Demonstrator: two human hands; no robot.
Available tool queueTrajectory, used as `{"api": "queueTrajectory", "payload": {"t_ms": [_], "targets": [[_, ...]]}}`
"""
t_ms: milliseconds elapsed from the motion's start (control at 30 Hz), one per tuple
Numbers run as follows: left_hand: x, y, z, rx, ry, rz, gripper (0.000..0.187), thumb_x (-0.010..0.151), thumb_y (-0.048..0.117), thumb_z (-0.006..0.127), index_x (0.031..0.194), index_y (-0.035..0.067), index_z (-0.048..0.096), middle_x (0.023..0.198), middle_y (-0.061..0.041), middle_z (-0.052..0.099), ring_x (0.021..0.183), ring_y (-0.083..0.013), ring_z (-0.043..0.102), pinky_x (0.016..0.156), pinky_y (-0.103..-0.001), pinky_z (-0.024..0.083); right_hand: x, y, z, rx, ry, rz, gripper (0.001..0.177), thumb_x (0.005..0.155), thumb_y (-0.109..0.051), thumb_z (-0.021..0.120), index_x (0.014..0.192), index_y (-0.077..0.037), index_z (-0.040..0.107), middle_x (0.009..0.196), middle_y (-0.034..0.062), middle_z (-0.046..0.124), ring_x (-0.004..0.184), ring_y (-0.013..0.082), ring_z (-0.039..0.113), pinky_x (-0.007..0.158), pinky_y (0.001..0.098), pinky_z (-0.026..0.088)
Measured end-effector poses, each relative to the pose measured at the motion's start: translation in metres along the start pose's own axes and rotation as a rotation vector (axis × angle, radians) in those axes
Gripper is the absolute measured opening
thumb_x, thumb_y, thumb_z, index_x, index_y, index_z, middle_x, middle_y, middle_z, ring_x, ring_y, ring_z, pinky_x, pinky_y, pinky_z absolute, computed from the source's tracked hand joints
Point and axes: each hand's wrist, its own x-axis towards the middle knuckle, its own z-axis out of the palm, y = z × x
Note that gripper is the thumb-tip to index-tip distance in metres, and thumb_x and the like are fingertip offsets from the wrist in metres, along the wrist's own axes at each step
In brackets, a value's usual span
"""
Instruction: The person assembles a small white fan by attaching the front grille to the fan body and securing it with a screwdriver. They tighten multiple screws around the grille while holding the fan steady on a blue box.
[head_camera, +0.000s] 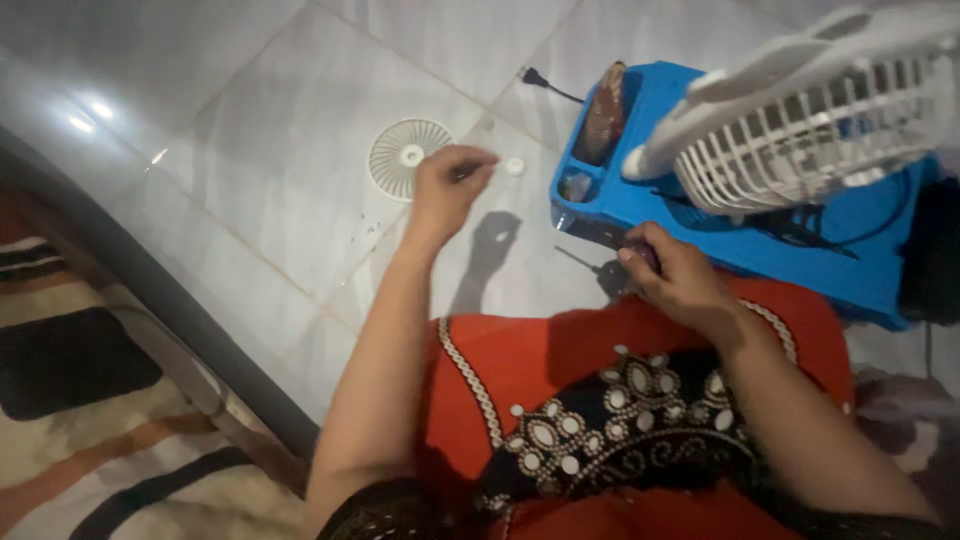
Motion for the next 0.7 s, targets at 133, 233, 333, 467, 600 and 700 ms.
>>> {"api": "queueTrajectory", "payload": {"t_ms": [133, 233, 333, 467, 600, 700], "targets": [[0.005, 0.028, 0.067, -0.336, -0.072, -0.128, 0.016, 0.091, 0.003, 0.073, 0.106, 0.0, 0.077, 0.099, -0.008, 0.077, 0.09, -0.0153, 0.072, 0.083, -0.028, 0.059, -0.021, 0.019, -0.016, -0.002, 0.164, 0.038, 0.035, 0.099, -0.031, 0.064, 0.122, -0.005, 0.063, 0.08, 0.0084, 0.066, 0.071, 0.0183, 0.06, 0.065, 0.0357, 0.049], [0.0, 0.025, 0.102, -0.484, -0.04, -0.244, 0.02, 0.093, 0.004, 0.072, 0.112, -0.002, 0.074, 0.096, -0.009, 0.076, 0.086, -0.015, 0.069, 0.079, -0.028, 0.056, -0.03, 0.039, -0.023, 0.021, 0.279, -0.042, 0.03, 0.101, -0.028, 0.066, 0.12, -0.005, 0.065, 0.078, 0.008, 0.062, 0.07, 0.0162, 0.055, 0.065, 0.033, 0.047], [-0.009, 0.012, 0.126, -0.624, -0.077, -0.327, 0.02, 0.095, 0.007, 0.07, 0.113, -0.002, 0.071, 0.096, -0.009, 0.075, 0.085, -0.0161, 0.07, 0.08, -0.029, 0.058, -0.034, 0.05, -0.02, 0.042, 0.327, -0.048, 0.03, 0.1, -0.027, 0.067, 0.12, -0.005, 0.065, 0.078, 0.007, 0.063, 0.07, 0.0145, 0.055, 0.065, 0.0316, 0.047], [-0.021, -0.001, 0.129, -0.632, -0.175, -0.35, 0.019, 0.097, 0.01, 0.069, 0.112, -0.003, 0.071, 0.1, -0.009, 0.075, 0.089, -0.0157, 0.071, 0.084, -0.03, 0.06, -0.037, 0.047, -0.016, 0.075, 0.261, 0.046, 0.031, 0.099, -0.028, 0.066, 0.121, -0.006, 0.066, 0.077, 0.0076, 0.063, 0.068, 0.0156, 0.055, 0.062, 0.0334, 0.047], [-0.023, -0.005, 0.122, -0.618, -0.201, -0.36, 0.021, 0.097, 0.009, 0.07, 0.114, -0.003, 0.072, 0.104, -0.008, 0.074, 0.092, -0.0159, 0.07, 0.085, -0.03, 0.058, -0.032, 0.038, -0.015, 0.055, 0.29, -0.024, 0.033, 0.098, -0.029, 0.067, 0.121, -0.005, 0.066, 0.081, 0.0065, 0.067, 0.072, 0.0141, 0.061, 0.067, 0.0317, 0.05], [-0.024, -0.005, 0.121, -0.598, -0.236, -0.383, 0.022, 0.095, 0.01, 0.07, 0.114, -0.001, 0.072, 0.105, -0.008, 0.074, 0.093, -0.0158, 0.07, 0.086, -0.03, 0.059, -0.033, 0.036, -0.017, 0.102, 0.251, -0.021, 0.031, 0.097, -0.027, 0.066, 0.119, -0.004, 0.067, 0.081, 0.0082, 0.067, 0.072, 0.0165, 0.061, 0.067, 0.0329, 0.051]]}}
